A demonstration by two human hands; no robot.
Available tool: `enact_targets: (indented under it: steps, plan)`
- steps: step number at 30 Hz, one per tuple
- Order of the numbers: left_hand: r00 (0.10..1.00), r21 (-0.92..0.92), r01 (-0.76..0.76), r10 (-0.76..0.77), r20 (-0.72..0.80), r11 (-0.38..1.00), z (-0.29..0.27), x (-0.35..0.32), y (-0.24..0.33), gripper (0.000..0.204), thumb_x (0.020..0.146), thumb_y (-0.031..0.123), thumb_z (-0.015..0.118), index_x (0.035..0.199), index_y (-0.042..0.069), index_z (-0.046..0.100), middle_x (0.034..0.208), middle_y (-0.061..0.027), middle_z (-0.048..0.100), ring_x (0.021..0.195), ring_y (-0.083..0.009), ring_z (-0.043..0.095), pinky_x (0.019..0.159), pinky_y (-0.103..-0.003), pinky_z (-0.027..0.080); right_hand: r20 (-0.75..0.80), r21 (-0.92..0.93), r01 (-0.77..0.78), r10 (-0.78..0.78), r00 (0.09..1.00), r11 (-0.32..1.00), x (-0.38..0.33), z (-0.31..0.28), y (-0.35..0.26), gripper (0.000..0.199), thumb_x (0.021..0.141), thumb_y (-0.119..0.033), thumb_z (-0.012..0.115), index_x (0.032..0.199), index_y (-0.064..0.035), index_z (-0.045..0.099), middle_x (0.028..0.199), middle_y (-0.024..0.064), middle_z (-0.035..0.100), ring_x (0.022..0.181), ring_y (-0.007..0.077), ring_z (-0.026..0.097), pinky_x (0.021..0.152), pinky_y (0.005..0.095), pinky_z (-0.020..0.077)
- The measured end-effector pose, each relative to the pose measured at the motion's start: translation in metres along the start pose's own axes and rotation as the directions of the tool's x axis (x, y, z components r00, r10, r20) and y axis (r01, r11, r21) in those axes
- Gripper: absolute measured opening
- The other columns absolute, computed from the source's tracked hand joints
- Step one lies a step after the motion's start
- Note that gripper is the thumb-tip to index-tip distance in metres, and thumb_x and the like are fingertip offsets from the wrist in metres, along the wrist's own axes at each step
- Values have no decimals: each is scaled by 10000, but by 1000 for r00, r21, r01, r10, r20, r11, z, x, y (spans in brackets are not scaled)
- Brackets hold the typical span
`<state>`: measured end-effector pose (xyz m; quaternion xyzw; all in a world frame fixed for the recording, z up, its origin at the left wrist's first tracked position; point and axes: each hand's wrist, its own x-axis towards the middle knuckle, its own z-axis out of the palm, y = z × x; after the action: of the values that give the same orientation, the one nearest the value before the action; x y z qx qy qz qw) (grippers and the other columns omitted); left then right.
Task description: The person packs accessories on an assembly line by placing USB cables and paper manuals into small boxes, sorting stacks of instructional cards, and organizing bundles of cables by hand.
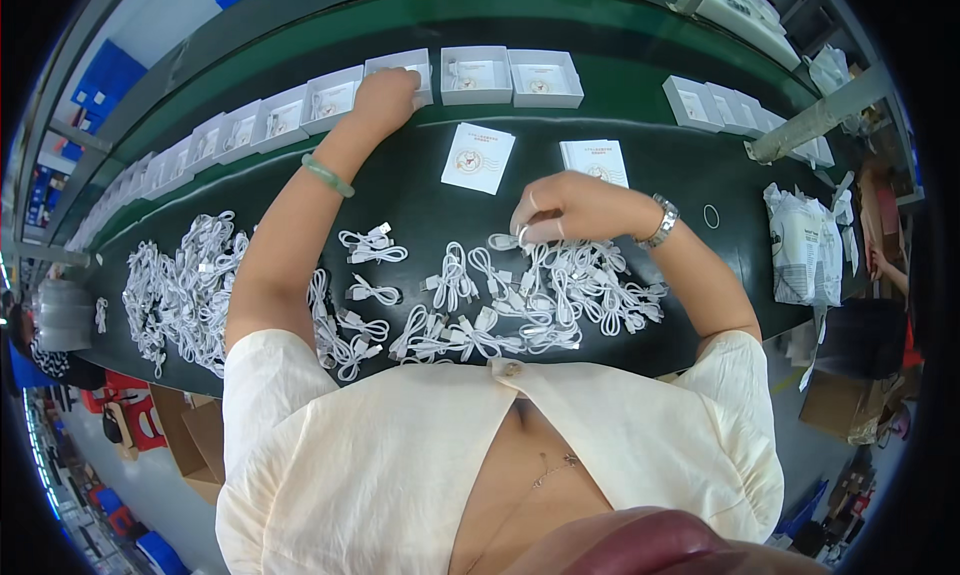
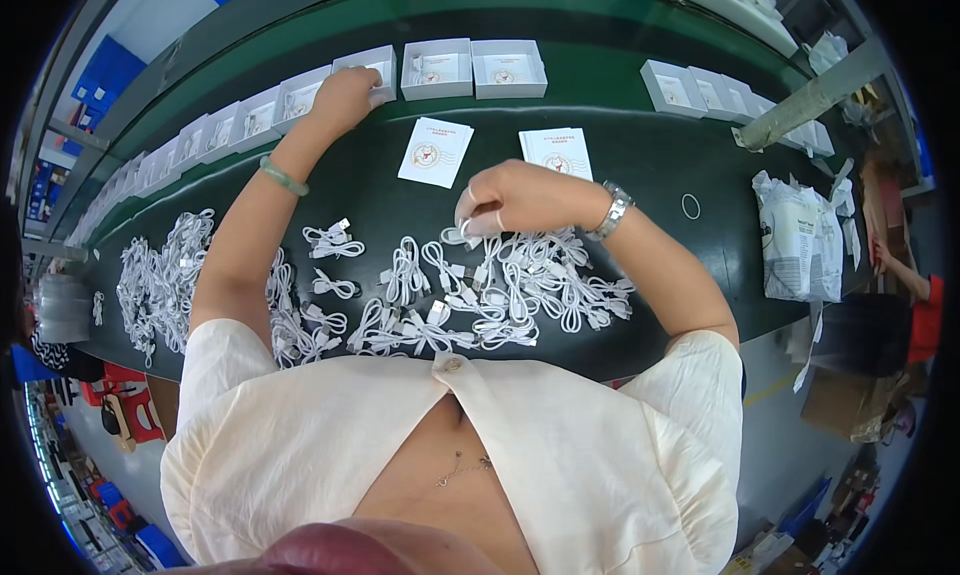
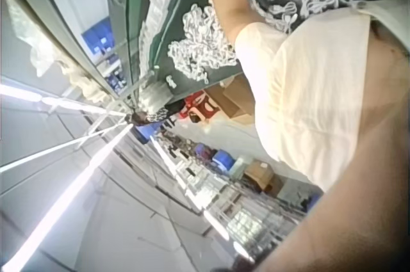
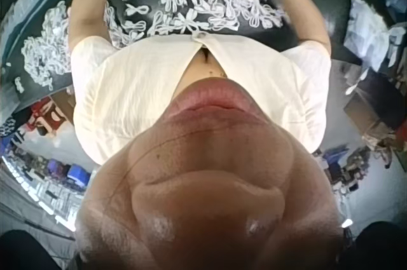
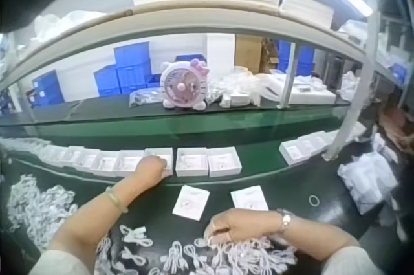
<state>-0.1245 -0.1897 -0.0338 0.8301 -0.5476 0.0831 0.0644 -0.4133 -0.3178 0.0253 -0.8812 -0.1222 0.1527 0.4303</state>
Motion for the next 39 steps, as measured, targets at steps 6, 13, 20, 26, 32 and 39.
enact_targets:
  steps: [6, 13, 20, 26, 32, 39]
  plan:
    - [994, -216, -81, 96, 57, 973, -42, -37, 30, 193, 766, 235, 665, 850, 64, 631, 876, -148, 621, 868, -330, 596, 735, -434, 479, -546, 145, -243, 282, 789, 959, 28, -62, 42, 254, 870, -211, 599, 1047, -36, 650, 904, 74, 665, 805, 117, 607, 733, 268, 488]
    - [859, -336, 12, 163, 485, 942, -80, -103, 28, 319, 745, 286, 702, 939, 54, 601, 967, -128, 591, 949, -321, 562, 805, -400, 454, -669, 228, -435, 465, 580, 871, 91, -103, 119, 319, 876, -193, 576, 1126, 0, 617, 893, 127, 673, 738, 154, 646, 674, 245, 511]
    - [807, -392, 104, 153, 571, 914, -77, -141, 34, 227, 731, 150, 702, 830, 53, 523, 881, -103, 553, 900, -307, 553, 762, -388, 445, -650, -3, -325, 245, 719, 946, 73, -89, 98, 295, 867, -185, 577, 1078, 15, 624, 885, 112, 675, 732, 147, 643, 686, 259, 517]
    - [781, -471, 205, 147, 607, 858, -77, -134, 37, 195, 795, 131, 657, 832, 36, 490, 700, -72, 534, 696, -238, 576, 626, -326, 454, -112, -258, 122, -155, 982, 958, 3, -17, 16, 281, 791, -170, 655, 1049, -62, 628, 989, 104, 614, 977, 251, 571, 865, 356, 454]
    - [805, -809, 471, 206, 557, 351, -78, -98, 79, 117, 934, 138, 482, 966, 37, 529, 762, -26, 518, 571, -80, 470, 532, -220, 392, -92, -448, -21, -22, 996, 894, -15, 56, 4, 351, 759, -145, 673, 1091, -78, 585, 1048, 97, 568, 983, 263, 538, 821, 398, 445]
    - [854, -861, 428, 188, 485, 276, -54, -81, 106, 282, 962, 226, 423, 1149, 51, 540, 785, -12, 462, 637, -76, 421, 566, -221, 381, -259, -209, -40, -16, 966, 977, -24, 44, 15, 144, 802, -143, 638, 905, -44, 629, 817, 98, 590, 829, 248, 570, 757, 357, 458]
